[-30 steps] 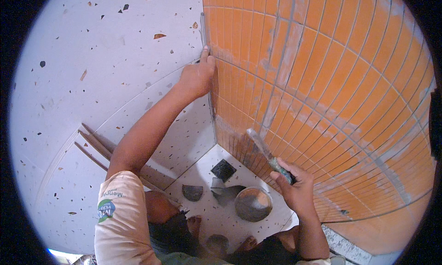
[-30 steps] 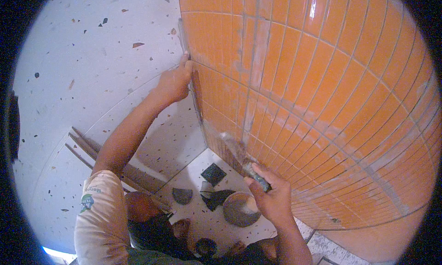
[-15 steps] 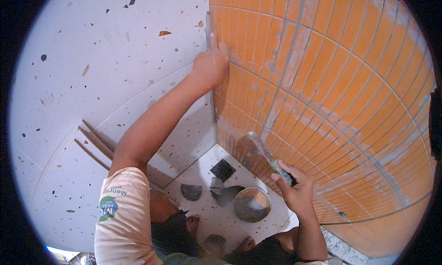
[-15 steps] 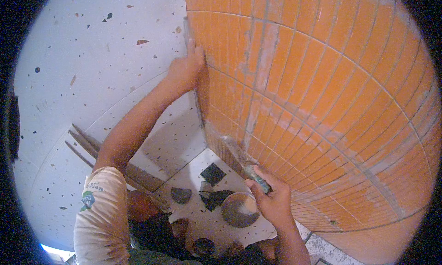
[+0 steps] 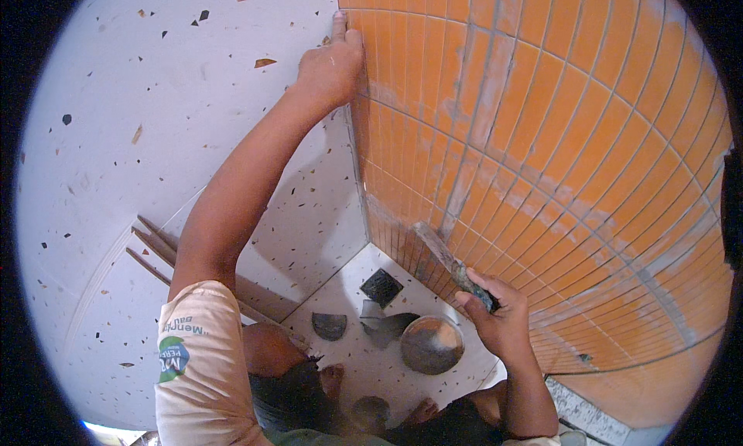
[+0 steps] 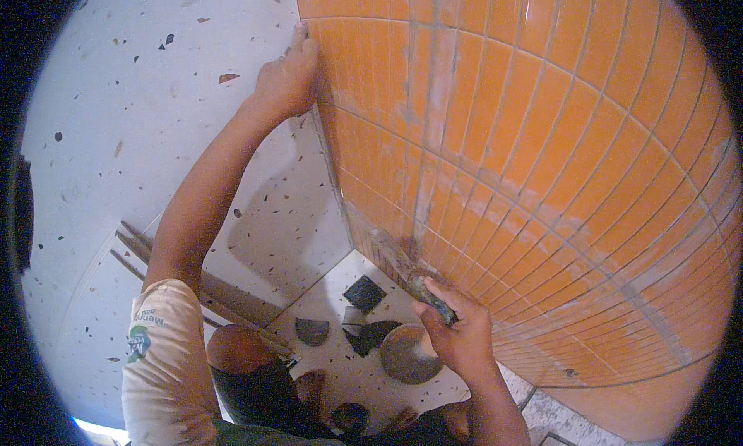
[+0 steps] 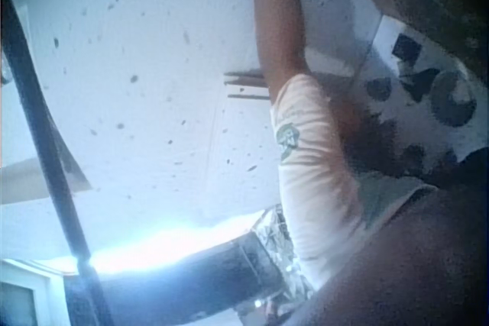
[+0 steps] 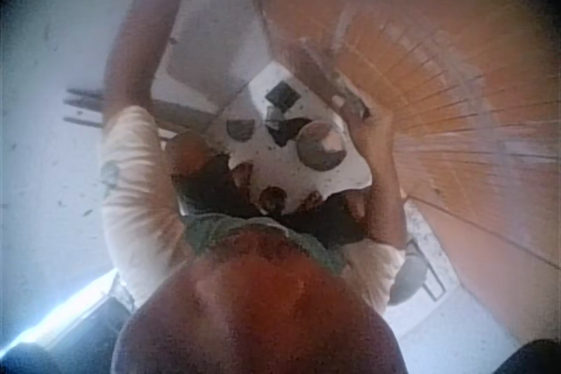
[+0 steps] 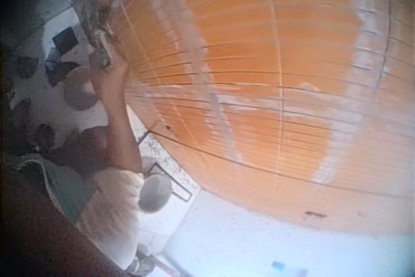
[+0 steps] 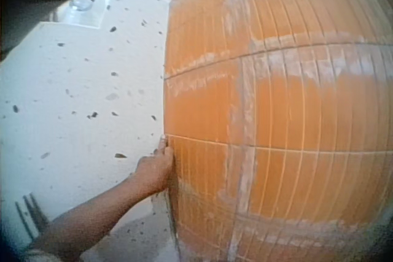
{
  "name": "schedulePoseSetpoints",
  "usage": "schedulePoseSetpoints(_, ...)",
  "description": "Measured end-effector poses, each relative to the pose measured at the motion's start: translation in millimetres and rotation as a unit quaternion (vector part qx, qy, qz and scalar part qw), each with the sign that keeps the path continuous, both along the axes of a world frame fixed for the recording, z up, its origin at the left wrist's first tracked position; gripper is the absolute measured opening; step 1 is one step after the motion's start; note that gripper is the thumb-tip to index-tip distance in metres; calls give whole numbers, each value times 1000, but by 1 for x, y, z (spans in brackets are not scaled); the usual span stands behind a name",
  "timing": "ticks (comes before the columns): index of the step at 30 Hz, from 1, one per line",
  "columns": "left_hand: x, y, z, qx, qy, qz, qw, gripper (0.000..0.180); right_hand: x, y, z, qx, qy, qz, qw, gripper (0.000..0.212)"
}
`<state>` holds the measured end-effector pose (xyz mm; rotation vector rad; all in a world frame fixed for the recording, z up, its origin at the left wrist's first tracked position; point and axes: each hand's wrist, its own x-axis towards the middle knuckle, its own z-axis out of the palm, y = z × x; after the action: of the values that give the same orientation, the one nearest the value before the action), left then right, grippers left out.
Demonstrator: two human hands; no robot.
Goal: The person applies grout to the joints between orange wall tiles using a sponge and a small trowel. They repeatedly dip the sponge into a bucket of water and wipe the tile surface to clean excess grout, then use the trowel to smooth the grout lines.
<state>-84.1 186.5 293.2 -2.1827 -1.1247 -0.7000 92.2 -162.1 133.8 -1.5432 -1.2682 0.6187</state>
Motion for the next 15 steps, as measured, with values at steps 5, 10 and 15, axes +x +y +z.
schedulePoseSetpoints(5, 2, -21, -26, -126, 70, 35, 989, 49, 5, -2, -2, 6, -18, -2, 1000, 35)
schedulePoseSetpoints(10, 1, -36, -13, -97, 47, 27, 994, 40, 5, -6, 1, 9, -19, -6, 1000, 35)
schedulePoseSetpoints(15, -7, -2, 26, -19, 92, 29, 995, 45, 8, -5, -7, 34, -63, -11, 997, 35)
